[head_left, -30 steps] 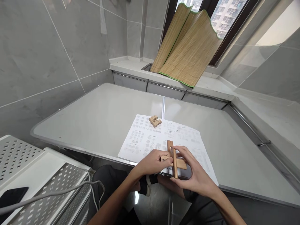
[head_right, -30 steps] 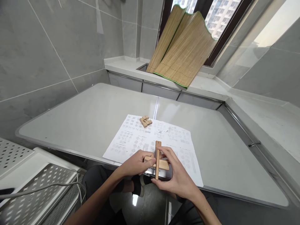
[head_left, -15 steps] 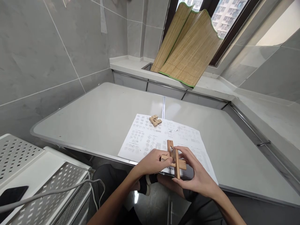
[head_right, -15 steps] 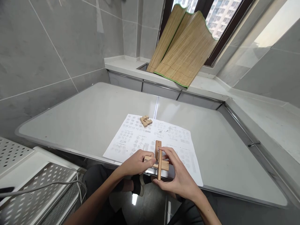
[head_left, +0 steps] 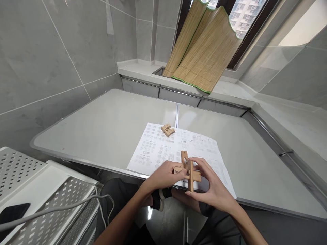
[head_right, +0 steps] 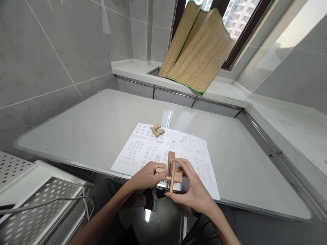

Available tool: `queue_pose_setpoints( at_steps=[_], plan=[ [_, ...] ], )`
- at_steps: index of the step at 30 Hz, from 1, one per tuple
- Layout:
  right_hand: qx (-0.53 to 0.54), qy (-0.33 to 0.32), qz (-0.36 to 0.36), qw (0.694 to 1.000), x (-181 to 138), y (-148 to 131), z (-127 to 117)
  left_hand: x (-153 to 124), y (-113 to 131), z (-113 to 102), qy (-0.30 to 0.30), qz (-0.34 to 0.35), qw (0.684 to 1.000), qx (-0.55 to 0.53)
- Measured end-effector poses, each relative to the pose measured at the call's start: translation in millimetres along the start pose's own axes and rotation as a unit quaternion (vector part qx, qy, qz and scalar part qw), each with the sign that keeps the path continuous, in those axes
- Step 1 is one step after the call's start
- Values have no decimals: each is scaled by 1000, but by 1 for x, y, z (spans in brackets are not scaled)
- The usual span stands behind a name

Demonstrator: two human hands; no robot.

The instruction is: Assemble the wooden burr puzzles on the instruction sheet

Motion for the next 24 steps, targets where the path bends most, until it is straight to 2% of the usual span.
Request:
queue_pose_setpoints(
  at_steps=[24],
  plan=[
    [6,-9,11,1000,0,5,0,-1,-2,0,2,-23,1000,-3]
  ],
)
Point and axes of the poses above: each hand's wrist, its own x-axis towards the middle knuckle, its own z-axis out of the palm, y = z × x, the point moved 10 cm from there along x, towards the middle knuckle, and after that the axes turned 13 degrees about x, right-handed, at the moved point
